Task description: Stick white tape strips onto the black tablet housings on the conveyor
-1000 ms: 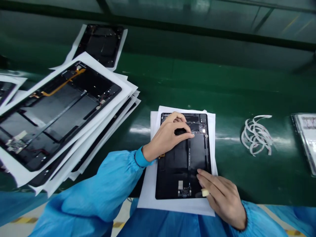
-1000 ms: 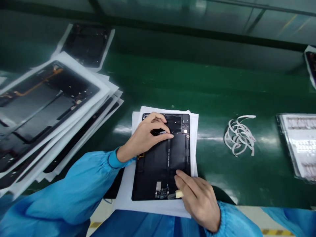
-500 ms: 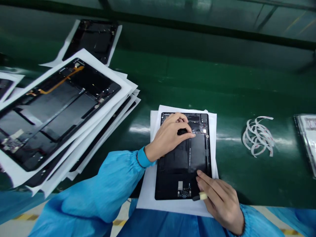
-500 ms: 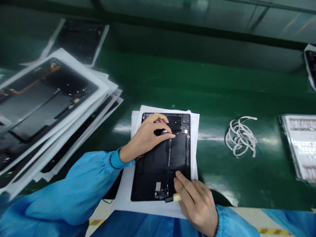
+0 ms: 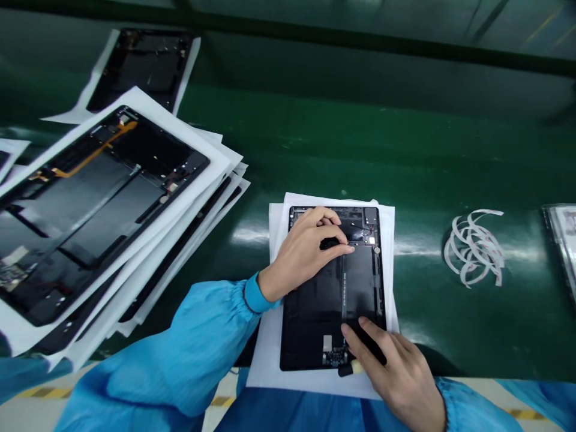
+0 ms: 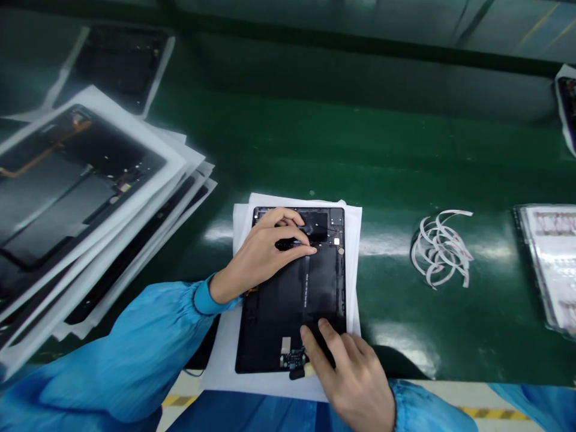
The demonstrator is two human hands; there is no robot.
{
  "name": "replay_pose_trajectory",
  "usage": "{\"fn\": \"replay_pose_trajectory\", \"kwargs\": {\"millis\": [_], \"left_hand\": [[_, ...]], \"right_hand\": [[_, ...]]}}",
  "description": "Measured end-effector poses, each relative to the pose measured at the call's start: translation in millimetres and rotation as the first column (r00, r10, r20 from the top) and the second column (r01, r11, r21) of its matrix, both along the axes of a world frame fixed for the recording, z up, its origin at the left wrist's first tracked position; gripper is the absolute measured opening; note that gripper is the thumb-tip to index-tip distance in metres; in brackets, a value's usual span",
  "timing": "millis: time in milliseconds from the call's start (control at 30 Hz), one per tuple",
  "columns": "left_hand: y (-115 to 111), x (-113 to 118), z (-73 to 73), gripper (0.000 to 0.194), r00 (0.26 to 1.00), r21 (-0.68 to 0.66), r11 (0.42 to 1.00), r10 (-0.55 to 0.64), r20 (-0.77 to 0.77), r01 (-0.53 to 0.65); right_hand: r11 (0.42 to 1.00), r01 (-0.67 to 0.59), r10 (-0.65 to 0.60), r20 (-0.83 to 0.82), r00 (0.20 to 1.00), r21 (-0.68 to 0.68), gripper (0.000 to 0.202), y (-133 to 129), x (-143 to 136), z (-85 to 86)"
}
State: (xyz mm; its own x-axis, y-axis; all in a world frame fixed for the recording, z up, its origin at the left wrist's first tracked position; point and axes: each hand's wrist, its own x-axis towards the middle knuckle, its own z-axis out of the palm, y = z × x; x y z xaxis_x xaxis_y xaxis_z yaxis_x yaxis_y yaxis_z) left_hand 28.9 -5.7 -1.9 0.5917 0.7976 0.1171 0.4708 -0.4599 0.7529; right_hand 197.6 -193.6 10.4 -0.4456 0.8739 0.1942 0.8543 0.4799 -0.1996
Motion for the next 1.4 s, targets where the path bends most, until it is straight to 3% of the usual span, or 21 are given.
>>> {"fn": "replay_pose_trajectory", "kwargs": {"millis": [1167,1400], "left_hand": [[-0.4,-2.1,1.8,0.008,0.998,0.035,0.999,-0.04,-0.056,0.042],[-2.6,-4.6,-4.0,0.008,0.997,0.065,0.997,-0.046,-0.062,0.05]], "right_hand": [[1.0,-0.004,0.004,0.004,1.0,0.016,0.044,2.0,-2.7,-0.3],[1.0,0.005,-0.005,-0.017,1.0,0.006,0.047,2.2,-4.7,0.7]]}}
